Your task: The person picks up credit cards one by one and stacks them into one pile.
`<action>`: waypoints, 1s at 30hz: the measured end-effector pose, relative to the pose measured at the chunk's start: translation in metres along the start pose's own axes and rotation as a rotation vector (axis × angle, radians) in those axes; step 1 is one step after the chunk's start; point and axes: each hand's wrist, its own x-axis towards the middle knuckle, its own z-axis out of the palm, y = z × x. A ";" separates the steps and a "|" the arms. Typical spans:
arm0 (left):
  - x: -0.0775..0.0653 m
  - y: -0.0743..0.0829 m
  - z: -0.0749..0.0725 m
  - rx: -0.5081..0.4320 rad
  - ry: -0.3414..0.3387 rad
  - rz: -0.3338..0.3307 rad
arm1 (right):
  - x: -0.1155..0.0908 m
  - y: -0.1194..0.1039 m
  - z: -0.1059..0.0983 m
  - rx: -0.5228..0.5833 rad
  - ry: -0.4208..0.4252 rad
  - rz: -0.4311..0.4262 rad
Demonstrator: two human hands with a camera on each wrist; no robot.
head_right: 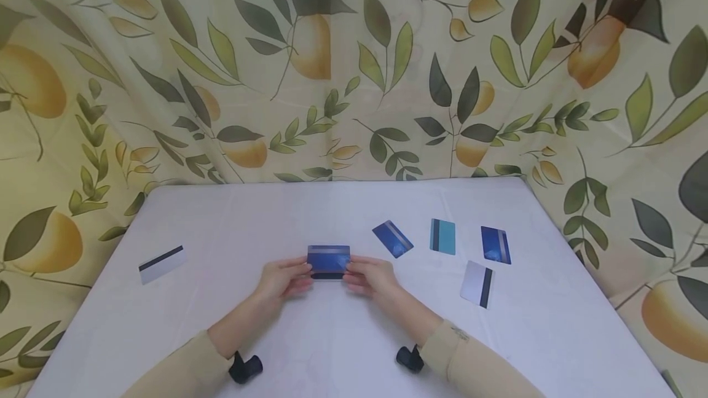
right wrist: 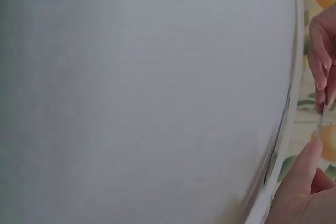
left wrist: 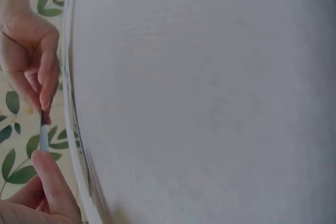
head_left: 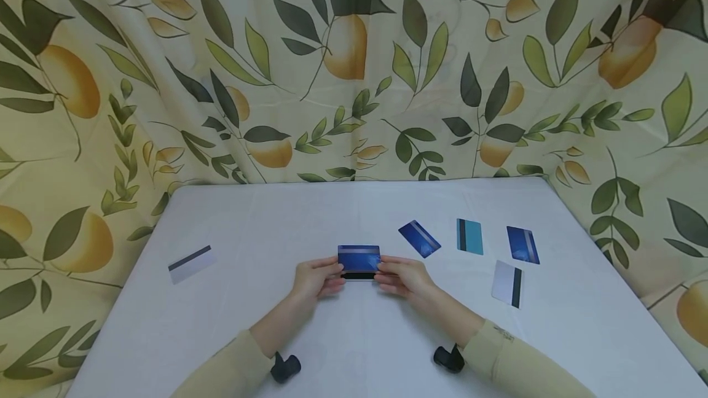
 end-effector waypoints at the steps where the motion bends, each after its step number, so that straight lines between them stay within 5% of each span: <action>1: 0.000 -0.001 0.001 -0.002 -0.002 -0.002 | 0.000 0.000 -0.001 -0.002 -0.002 0.001; 14: 0.002 -0.011 0.008 0.064 -0.007 -0.030 | -0.001 0.004 -0.010 -0.044 0.024 0.020; 30: 0.004 -0.014 0.010 0.109 -0.001 0.019 | 0.002 0.006 -0.009 -0.141 0.045 0.035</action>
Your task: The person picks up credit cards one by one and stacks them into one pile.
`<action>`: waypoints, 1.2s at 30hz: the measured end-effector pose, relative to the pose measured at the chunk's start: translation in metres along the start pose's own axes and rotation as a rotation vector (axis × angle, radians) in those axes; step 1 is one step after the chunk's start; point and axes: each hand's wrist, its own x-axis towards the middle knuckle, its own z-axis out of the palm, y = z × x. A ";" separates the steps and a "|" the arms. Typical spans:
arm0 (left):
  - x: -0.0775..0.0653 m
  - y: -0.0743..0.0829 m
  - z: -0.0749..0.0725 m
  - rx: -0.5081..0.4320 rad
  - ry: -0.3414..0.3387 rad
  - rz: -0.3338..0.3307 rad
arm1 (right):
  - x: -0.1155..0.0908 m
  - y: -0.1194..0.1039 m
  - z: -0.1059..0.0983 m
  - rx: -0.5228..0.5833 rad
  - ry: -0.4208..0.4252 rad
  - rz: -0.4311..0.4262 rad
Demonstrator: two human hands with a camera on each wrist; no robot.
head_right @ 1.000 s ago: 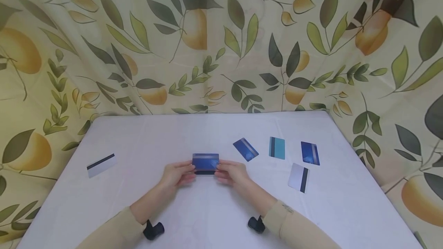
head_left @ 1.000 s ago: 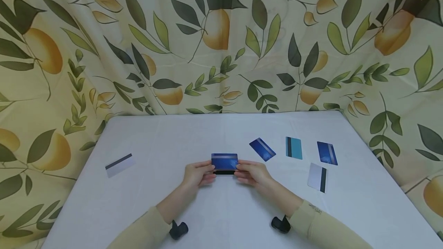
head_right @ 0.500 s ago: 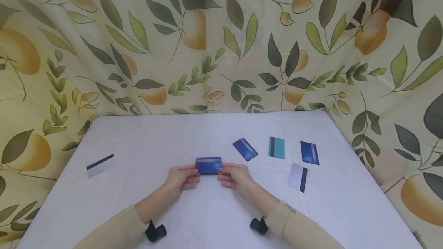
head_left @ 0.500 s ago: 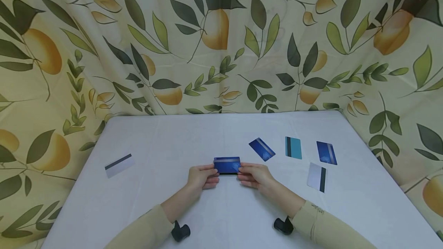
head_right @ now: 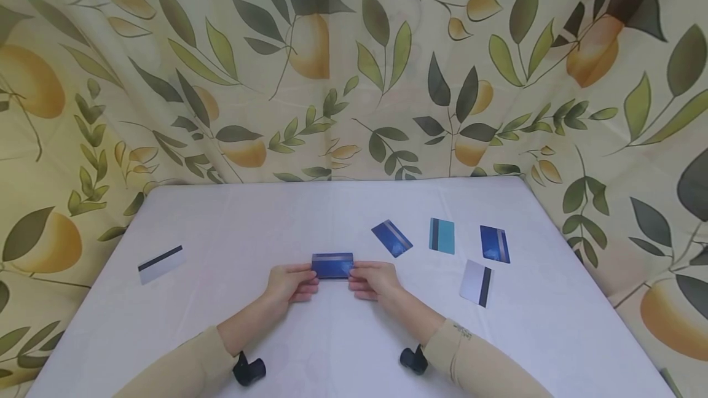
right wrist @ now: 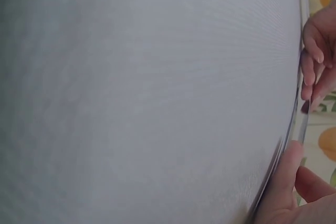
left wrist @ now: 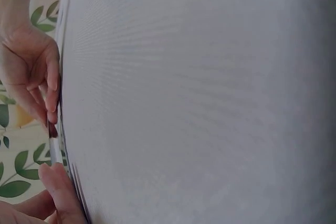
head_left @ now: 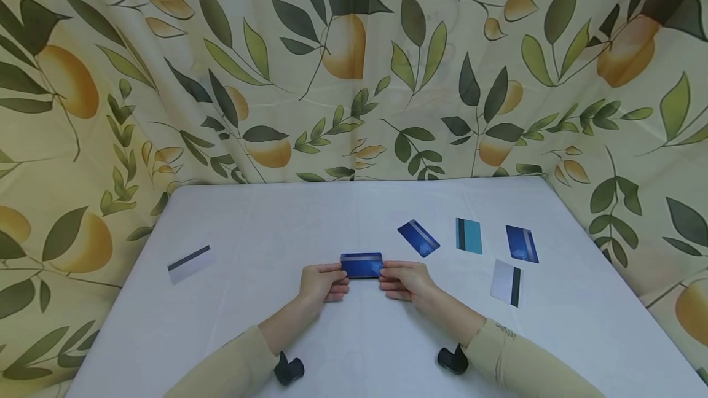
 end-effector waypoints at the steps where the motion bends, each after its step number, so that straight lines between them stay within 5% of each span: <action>1: 0.000 0.000 0.000 0.002 0.002 0.001 | 0.000 0.000 0.000 -0.004 0.001 0.002; 36: 0.004 -0.001 -0.004 0.104 -0.031 0.060 | 0.005 0.003 0.005 -0.134 0.031 -0.084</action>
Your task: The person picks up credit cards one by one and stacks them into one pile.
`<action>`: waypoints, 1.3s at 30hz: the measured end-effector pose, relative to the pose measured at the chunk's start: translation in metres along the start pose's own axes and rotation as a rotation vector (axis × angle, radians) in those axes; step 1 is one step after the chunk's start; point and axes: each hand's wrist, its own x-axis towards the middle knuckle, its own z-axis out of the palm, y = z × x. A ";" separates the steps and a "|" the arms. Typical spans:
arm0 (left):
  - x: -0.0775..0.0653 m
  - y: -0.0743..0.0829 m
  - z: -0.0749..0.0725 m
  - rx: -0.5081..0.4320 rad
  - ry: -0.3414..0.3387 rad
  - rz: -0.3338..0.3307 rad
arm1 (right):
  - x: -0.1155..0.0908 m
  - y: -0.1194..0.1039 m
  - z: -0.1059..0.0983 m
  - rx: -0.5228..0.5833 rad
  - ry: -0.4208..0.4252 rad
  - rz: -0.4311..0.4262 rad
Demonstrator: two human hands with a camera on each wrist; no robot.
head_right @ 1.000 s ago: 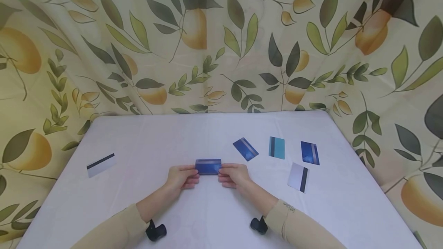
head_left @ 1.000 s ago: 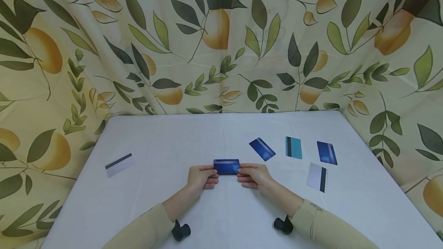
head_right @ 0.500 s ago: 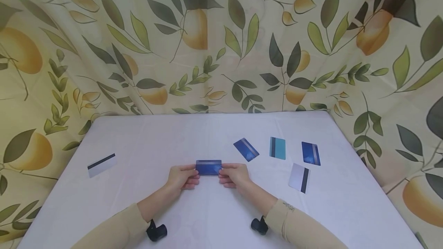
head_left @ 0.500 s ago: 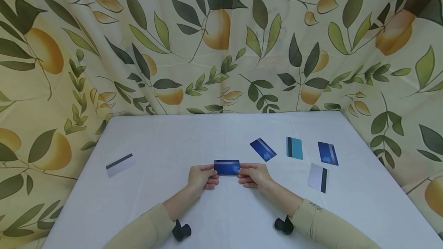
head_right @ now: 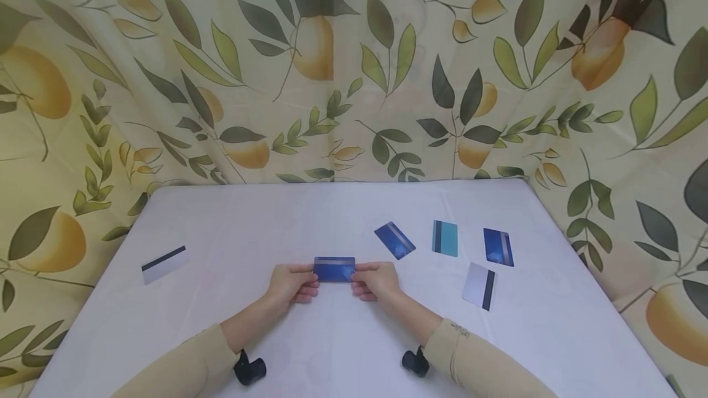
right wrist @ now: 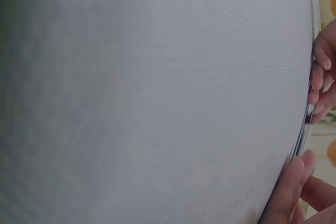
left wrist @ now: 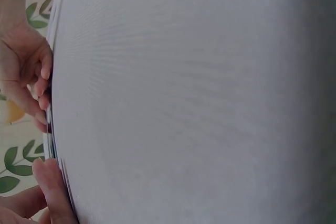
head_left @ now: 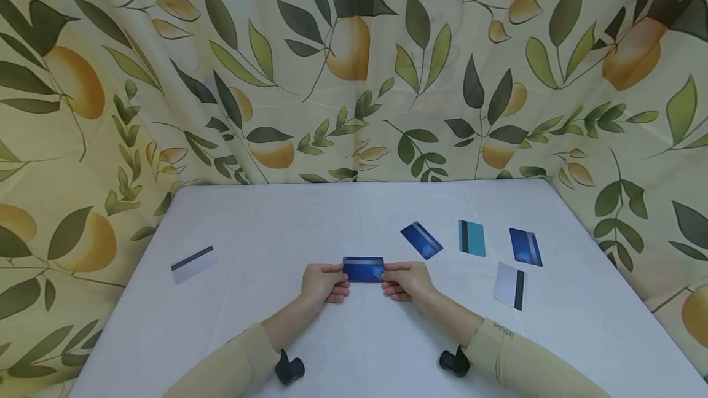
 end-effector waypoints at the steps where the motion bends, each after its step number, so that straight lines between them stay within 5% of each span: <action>1: 0.000 0.000 0.000 0.004 -0.001 0.003 | 0.000 0.000 0.000 -0.003 0.002 -0.003; 20: 0.001 -0.004 0.003 0.121 0.071 0.091 | -0.004 0.002 0.001 -0.035 0.003 -0.048; 39: 0.001 -0.001 0.002 0.126 0.084 0.067 | -0.002 0.002 -0.001 -0.010 -0.017 -0.036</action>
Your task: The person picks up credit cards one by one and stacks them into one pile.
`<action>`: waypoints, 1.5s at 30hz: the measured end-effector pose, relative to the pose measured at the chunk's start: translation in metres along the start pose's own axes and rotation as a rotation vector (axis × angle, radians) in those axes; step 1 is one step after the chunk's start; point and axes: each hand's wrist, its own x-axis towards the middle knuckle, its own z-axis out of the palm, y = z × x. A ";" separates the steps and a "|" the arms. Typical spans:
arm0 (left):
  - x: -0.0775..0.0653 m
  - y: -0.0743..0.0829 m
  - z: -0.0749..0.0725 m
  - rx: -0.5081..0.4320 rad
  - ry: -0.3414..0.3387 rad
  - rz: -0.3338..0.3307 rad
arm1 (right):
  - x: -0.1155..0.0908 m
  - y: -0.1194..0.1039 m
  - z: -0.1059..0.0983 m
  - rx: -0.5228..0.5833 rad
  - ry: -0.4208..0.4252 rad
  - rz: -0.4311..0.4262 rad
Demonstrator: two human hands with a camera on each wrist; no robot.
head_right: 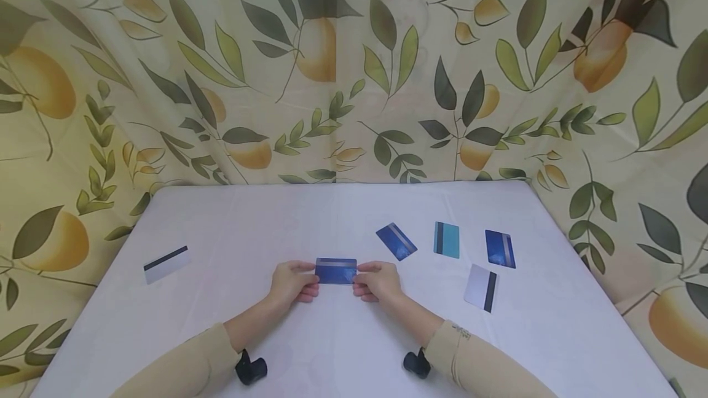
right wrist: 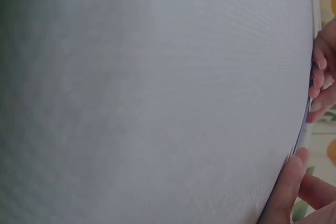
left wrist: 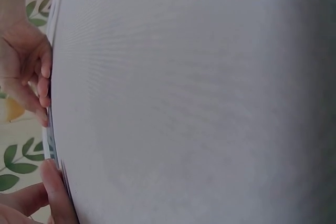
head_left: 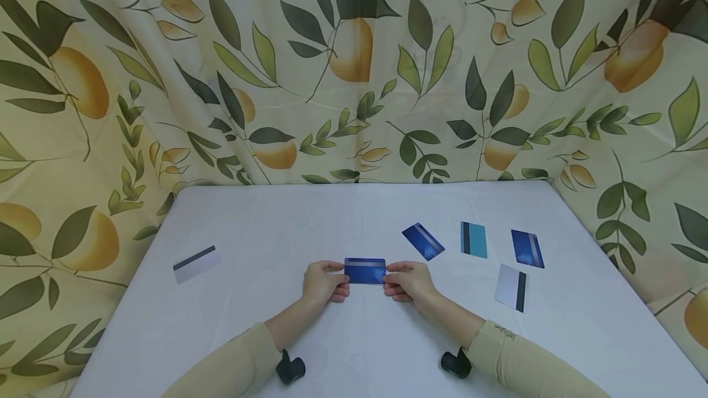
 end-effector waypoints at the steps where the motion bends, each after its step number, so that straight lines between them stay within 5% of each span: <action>1: 0.000 0.000 -0.001 -0.010 -0.003 -0.004 | 0.000 0.000 0.000 0.006 -0.002 0.002; 12: 0.003 0.003 -0.017 -0.159 -0.022 -0.104 | -0.004 -0.017 0.000 0.049 0.012 0.015; 20: 0.001 0.007 -0.045 -0.206 -0.037 -0.162 | 0.000 -0.023 0.006 0.086 -0.006 0.018; 37: -0.007 0.005 -0.131 -0.233 0.022 -0.192 | 0.012 -0.042 0.044 0.070 -0.106 -0.025; 45: -0.017 0.011 -0.176 -0.296 0.034 -0.183 | 0.016 -0.050 0.071 0.065 -0.218 0.000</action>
